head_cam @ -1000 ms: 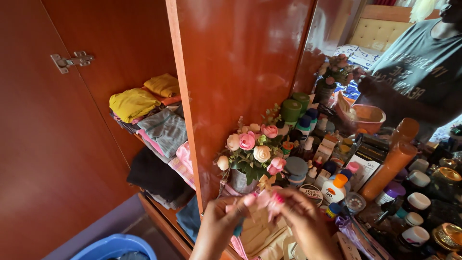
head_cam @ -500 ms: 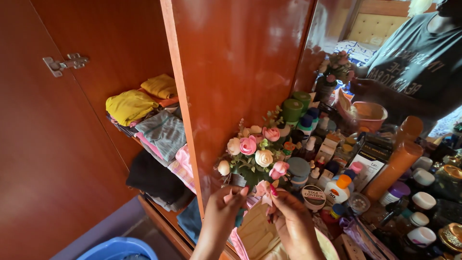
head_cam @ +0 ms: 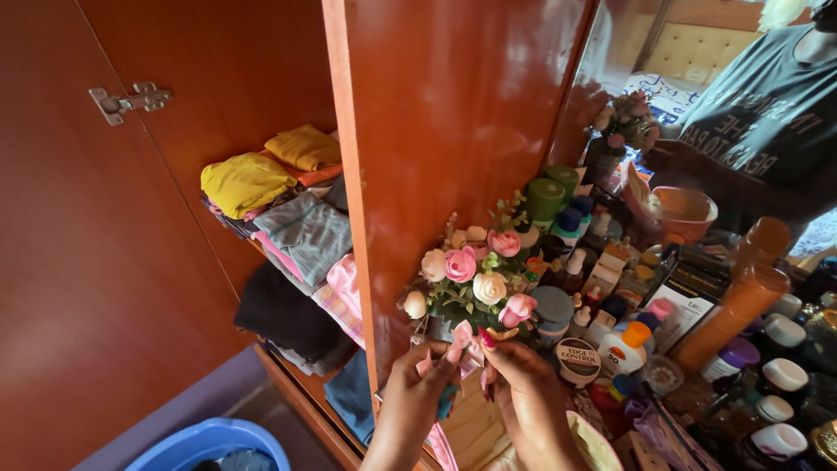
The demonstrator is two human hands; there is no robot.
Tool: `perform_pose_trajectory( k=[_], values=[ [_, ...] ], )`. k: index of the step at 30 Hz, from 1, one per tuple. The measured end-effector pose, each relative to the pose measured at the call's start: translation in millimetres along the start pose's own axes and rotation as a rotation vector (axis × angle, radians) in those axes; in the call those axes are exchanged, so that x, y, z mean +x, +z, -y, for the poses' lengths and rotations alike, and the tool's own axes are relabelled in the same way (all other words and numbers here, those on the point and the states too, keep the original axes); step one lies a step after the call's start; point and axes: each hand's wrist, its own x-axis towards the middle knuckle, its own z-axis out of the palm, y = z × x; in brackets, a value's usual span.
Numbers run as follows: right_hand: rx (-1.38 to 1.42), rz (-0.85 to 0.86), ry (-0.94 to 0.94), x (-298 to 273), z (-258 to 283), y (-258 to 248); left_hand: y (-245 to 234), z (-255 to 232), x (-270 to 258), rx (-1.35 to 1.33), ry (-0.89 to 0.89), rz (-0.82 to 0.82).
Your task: The person opens a pink cosmetic bag on a cluttered wooden dresser and sorts through its contents. They handle various small items such as hair ties, a compact mirror, and plastic-wrapped accessories, moving them around inside the bag and occasionally placing them on the dresser surface.
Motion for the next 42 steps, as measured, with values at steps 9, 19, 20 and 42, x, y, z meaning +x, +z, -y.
perform_pose_trajectory(
  k=[9, 19, 20, 42],
  values=[
    [-0.043, -0.024, -0.009, 5, -4, -1, 3, -4, -3, 0.178, 0.069, -0.042],
    [-0.113, -0.068, -0.008, 3, 0, 5, 7, -12, -14, 0.284, 0.098, -0.033],
    [-0.112, -0.068, -0.008, 1, 0, 6, 7, -15, -16, 0.285, 0.098, -0.033],
    [-0.867, 0.164, -0.388, -76, 66, 6, 31, -19, -51, -0.716, -0.136, -0.003]
  ],
)
